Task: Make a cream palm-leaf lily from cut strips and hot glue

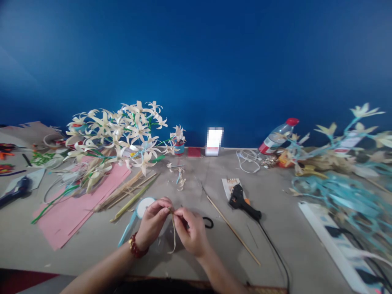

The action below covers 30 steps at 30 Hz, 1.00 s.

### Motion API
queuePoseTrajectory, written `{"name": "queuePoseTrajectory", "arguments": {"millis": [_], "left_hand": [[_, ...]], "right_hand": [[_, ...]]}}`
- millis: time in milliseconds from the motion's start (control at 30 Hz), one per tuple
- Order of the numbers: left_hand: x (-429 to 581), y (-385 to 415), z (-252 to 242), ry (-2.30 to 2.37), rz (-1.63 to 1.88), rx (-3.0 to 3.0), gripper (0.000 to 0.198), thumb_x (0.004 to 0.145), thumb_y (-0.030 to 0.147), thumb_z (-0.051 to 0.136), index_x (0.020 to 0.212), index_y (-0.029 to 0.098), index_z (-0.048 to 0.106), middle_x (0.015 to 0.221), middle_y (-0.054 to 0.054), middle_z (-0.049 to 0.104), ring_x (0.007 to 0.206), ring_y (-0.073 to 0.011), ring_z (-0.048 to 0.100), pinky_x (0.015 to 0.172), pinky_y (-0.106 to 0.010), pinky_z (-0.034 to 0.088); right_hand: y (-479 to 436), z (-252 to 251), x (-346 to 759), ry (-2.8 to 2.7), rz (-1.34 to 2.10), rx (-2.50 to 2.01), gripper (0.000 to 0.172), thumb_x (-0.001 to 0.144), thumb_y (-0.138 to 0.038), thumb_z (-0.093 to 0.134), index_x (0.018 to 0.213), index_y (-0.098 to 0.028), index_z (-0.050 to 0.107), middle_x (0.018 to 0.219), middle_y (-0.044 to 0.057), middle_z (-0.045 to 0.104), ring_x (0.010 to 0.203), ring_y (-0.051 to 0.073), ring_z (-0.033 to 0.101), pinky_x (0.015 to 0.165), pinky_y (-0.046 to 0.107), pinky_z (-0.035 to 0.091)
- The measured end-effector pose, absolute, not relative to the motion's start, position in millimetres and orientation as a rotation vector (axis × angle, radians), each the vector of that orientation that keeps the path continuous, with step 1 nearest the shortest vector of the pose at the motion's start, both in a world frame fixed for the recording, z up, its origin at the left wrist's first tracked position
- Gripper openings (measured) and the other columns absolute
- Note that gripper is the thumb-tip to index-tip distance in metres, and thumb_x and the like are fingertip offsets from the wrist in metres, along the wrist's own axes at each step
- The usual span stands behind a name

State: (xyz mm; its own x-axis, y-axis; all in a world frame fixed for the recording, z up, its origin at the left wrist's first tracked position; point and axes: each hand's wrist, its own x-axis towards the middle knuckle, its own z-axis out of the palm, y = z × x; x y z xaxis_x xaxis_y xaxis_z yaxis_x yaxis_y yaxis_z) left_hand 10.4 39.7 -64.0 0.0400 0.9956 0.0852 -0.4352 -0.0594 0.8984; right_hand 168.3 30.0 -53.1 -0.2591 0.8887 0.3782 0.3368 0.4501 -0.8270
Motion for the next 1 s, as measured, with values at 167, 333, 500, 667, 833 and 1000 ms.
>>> {"name": "queuePoseTrajectory", "arguments": {"millis": [167, 333, 500, 667, 833, 1000], "left_hand": [[10, 39, -67, 0.815, 1.408, 0.955, 0.004, 0.082, 0.021, 0.071, 0.085, 0.018, 0.072, 0.084, -0.003, 0.062, 0.082, -0.0151, 0.056, 0.078, -0.027, 0.045], [11, 39, -68, 0.788, 1.413, 0.913, 0.004, 0.082, 0.020, 0.071, 0.085, 0.017, 0.073, 0.084, -0.003, 0.062, 0.081, -0.0142, 0.056, 0.077, -0.026, 0.045], [10, 39, -66, 0.791, 1.406, 0.919, 0.004, 0.082, 0.020, 0.071, 0.085, 0.018, 0.073, 0.084, -0.002, 0.062, 0.083, -0.0139, 0.056, 0.078, -0.025, 0.045], [9, 40, -66, 0.806, 1.406, 0.989, 0.005, 0.084, 0.021, 0.068, 0.085, 0.019, 0.073, 0.084, -0.003, 0.062, 0.082, -0.0150, 0.057, 0.077, -0.026, 0.045], [5, 40, -63, 0.868, 1.389, 1.141, 0.008, 0.087, 0.021, 0.064, 0.086, 0.018, 0.072, 0.085, -0.004, 0.063, 0.083, -0.0162, 0.057, 0.077, -0.027, 0.045], [0, 42, -59, 0.912, 1.335, 1.262, 0.010, 0.089, 0.021, 0.063, 0.087, 0.018, 0.072, 0.086, -0.005, 0.064, 0.083, -0.0164, 0.058, 0.077, -0.027, 0.046]], "right_hand": [[30, -54, 168, -1.806, 0.736, -1.036, 0.010, 0.093, -0.021, 0.052, 0.087, -0.021, 0.060, 0.070, 0.000, 0.064, 0.060, 0.013, 0.058, 0.061, 0.023, 0.043], [30, -54, 167, -1.795, 0.750, -1.031, 0.011, 0.094, -0.021, 0.052, 0.088, -0.020, 0.061, 0.071, 0.000, 0.065, 0.061, 0.014, 0.059, 0.062, 0.023, 0.044], [30, -50, 167, -1.800, 0.746, -1.035, 0.012, 0.094, -0.021, 0.051, 0.090, -0.020, 0.063, 0.073, 0.001, 0.067, 0.062, 0.014, 0.060, 0.062, 0.023, 0.045], [31, -50, 169, -1.811, 0.718, -1.030, 0.011, 0.094, -0.019, 0.052, 0.090, -0.021, 0.062, 0.075, 0.002, 0.068, 0.064, 0.015, 0.061, 0.064, 0.024, 0.046], [29, -51, 169, -1.836, 0.675, -1.035, 0.011, 0.093, -0.018, 0.051, 0.090, -0.021, 0.062, 0.073, 0.002, 0.068, 0.063, 0.015, 0.061, 0.062, 0.025, 0.046], [30, -45, 172, -1.898, 0.510, -1.007, 0.013, 0.091, -0.014, 0.052, 0.093, -0.021, 0.062, 0.076, 0.003, 0.071, 0.067, 0.017, 0.064, 0.065, 0.027, 0.047]]}}
